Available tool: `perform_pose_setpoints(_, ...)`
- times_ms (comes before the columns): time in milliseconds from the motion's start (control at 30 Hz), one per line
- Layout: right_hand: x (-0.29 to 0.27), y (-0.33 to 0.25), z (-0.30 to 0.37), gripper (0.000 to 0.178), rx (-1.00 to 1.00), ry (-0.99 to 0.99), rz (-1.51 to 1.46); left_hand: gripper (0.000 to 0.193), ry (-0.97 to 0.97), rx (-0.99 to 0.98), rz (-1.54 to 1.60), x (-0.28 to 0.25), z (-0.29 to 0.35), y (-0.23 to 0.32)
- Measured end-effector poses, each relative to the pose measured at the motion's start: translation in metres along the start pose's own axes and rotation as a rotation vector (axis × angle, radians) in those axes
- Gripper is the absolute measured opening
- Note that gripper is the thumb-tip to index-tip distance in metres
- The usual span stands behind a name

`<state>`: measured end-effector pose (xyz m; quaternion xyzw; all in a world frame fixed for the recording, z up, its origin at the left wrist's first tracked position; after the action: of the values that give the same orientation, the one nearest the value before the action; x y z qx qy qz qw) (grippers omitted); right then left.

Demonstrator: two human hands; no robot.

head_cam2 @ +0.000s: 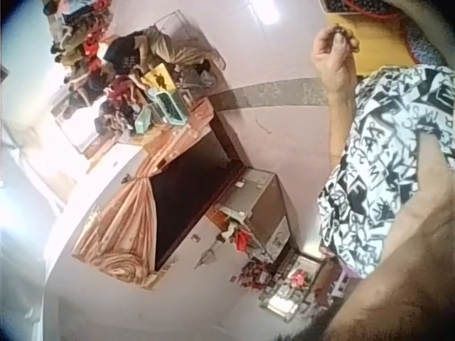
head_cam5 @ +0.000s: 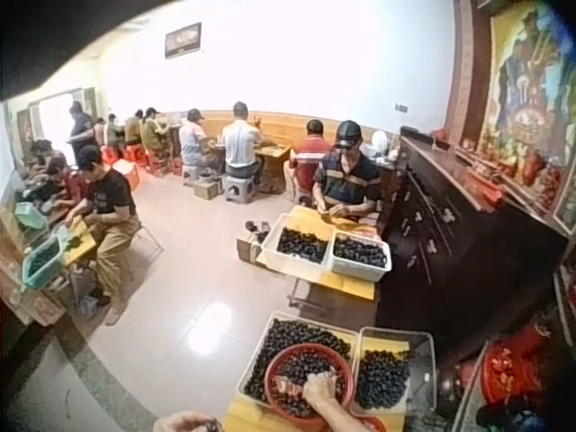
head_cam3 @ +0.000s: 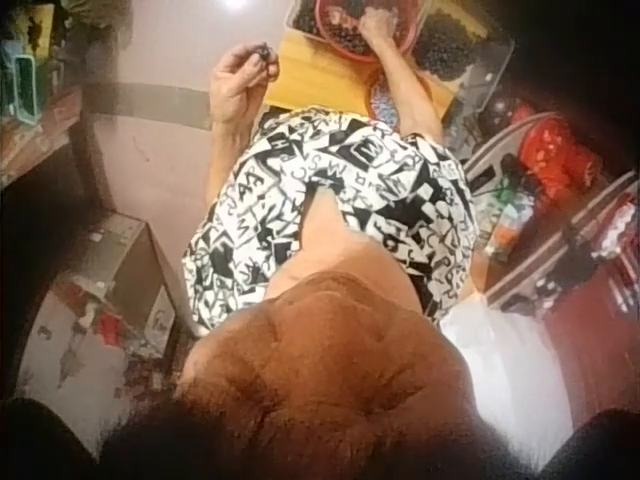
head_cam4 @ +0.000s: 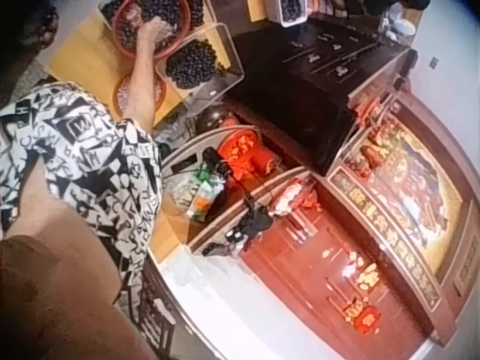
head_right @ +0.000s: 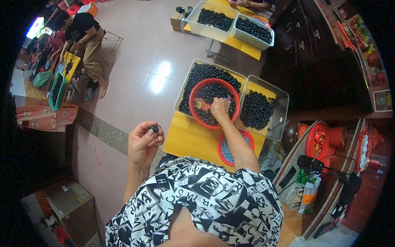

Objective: The person sorts and cleans small black components by hand, transferring them from a plastic container into a red tray.

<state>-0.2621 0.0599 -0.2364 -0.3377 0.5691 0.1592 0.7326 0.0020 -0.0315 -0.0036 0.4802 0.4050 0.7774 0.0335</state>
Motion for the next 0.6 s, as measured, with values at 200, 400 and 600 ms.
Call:
perform_pose_setpoints(200,-0.061,-0.023,0.023,0.016,0.111,-0.044,-0.519,0.018,-0.083,-0.033,0.067,0.005,-0.004,-0.006)
perform_pose_setpoints(400,-0.138,-0.070,0.069,0.011,0.150,-0.341,-1.386,0.018,-0.194,-0.102,0.109,0.026,-0.010,-0.018)
perform_pose_setpoints(600,-0.212,-0.103,0.118,0.012,-0.015,-0.502,-1.800,0.018,-0.297,-0.134,0.078,0.046,-0.009,-0.029)
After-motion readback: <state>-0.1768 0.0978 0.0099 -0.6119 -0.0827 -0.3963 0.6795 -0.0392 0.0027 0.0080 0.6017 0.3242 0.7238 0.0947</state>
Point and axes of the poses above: each hand's wrist, its own z-axis away from the middle knuckle, its own x-axis out of the palm, y = z × x, the point moved 4 cm from there along -z, towards the middle knuckle, and after that the axes turned 3 degrees about -y, right-handed, at the moved point
